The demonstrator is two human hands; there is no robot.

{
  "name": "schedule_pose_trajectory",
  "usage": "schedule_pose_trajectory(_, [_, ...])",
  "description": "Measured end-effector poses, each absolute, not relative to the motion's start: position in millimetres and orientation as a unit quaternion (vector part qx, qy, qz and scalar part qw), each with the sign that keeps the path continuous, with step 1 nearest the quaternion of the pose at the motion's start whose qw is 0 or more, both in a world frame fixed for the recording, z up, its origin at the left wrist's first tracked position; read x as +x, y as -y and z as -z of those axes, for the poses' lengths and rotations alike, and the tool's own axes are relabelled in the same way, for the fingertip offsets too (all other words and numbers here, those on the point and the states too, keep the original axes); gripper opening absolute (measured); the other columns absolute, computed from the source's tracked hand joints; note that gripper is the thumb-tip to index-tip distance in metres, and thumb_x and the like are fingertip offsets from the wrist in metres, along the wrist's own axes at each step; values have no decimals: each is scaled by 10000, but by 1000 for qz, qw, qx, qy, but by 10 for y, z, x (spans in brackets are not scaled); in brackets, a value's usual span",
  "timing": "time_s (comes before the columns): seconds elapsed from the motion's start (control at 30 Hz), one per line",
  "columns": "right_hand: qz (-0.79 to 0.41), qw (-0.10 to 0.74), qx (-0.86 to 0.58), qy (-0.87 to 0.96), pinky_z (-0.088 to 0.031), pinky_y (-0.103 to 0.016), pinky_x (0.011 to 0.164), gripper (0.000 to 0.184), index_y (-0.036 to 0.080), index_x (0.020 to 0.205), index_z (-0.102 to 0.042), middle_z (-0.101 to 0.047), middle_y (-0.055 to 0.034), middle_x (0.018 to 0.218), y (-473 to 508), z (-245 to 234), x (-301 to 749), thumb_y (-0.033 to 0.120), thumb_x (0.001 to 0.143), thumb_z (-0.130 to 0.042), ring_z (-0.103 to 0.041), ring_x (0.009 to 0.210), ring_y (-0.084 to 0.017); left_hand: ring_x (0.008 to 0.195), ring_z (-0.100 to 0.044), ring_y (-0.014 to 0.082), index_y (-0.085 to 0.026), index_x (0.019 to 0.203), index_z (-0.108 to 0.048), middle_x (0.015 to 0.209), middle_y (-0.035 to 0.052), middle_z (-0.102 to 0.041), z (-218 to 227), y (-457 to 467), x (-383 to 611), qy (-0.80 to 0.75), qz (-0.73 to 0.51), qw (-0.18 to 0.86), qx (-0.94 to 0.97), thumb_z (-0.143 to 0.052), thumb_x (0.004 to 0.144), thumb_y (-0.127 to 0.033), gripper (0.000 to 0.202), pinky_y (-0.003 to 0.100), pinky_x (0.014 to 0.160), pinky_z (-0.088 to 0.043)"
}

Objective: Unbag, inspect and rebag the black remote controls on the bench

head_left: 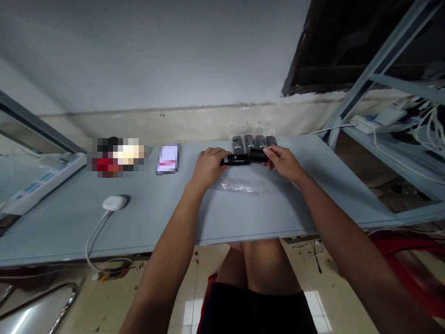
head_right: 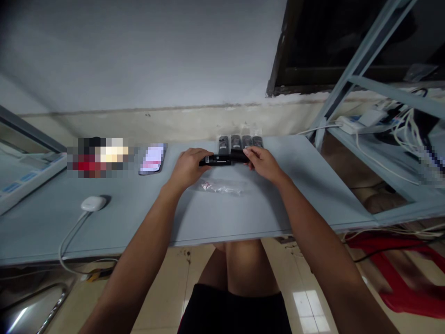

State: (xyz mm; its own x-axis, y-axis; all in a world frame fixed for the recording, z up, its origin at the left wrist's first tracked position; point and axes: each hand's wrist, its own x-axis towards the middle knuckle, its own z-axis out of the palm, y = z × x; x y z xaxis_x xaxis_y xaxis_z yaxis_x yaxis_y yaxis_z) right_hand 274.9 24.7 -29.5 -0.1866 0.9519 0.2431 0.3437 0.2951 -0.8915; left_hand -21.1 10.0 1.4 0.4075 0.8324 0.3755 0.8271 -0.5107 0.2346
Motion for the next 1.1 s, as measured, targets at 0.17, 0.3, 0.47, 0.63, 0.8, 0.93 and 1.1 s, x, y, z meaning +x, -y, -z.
schedule_pose_trajectory(0.17, [-413, 389, -467, 679, -423, -258, 504, 527, 207, 959, -697, -744, -37, 733, -230, 312, 2687, 725, 959, -597, -572, 511, -130, 1222, -619, 296, -291, 1345, -705, 1311, 64, -737, -1, -67, -104, -433, -240, -4, 869, -769, 929, -210, 429, 466, 1033, -480])
schedule_pose_trajectory(0.3, [-410, 354, -475, 694, -426, -256, 494, 544, 199, 896, -694, -758, -42, 719, -194, 277, 2649, 733, 953, -603, -587, 509, -133, 1211, -603, 274, -303, 1421, -670, 1311, 78, -716, 48, -50, -33, -372, -255, -2, 892, -740, 955, -225, 478, 450, 1047, -499])
schedule_pose_trajectory(0.47, [-464, 372, -467, 654, -404, -249, 453, 583, 228, 821, -585, -683, -5, 609, -164, 235, 2618, 801, 852, -688, -550, 458, -124, 1219, -605, 252, -363, 1401, -698, 1331, 71, -694, 48, -30, -19, -337, -263, 17, 904, -666, 1011, -254, 406, 462, 1084, -506])
schedule_pose_trajectory(0.63, [-488, 373, -452, 647, -329, -233, 391, 654, 253, 740, -450, -580, 32, 511, -143, 236, 2621, 850, 787, -712, -448, 388, -99, 1254, -615, 266, -367, 1371, -724, 1348, 81, -715, -1, 5, 17, -318, -283, 56, 903, -690, 1002, -289, 378, 503, 1091, -517])
schedule_pose_trajectory(0.8, [-492, 373, -459, 640, -314, -225, 372, 682, 258, 709, -417, -483, 64, 463, -144, 239, 2628, 862, 746, -730, -449, 383, -103, 1254, -628, 273, -307, 1345, -745, 1338, 101, -737, -9, 16, 48, -313, -294, 61, 901, -721, 983, -285, 363, 492, 1095, -520])
schedule_pose_trajectory(0.93, [-517, 369, -437, 637, -430, -243, 481, 512, 236, 843, -611, -650, 28, 620, -124, 208, 2594, 718, 801, -777, -598, 528, -140, 1252, -645, 273, -299, 1353, -735, 1335, 96, -747, -2, 16, 87, -307, -284, 73, 905, -723, 984, -301, 369, 480, 1101, -515])
schedule_pose_trajectory(1.1, [-543, 386, -387, 638, -559, -338, 871, 506, 229, 1151, -769, -803, -49, 1075, -148, 183, 2614, 583, 796, -838, -733, 968, -214, 1319, -613, 270, -274, 1296, -738, 1331, 100, -736, -86, 80, 172, -315, -335, 57, 886, -693, 1003, -289, 297, 503, 1161, -460])
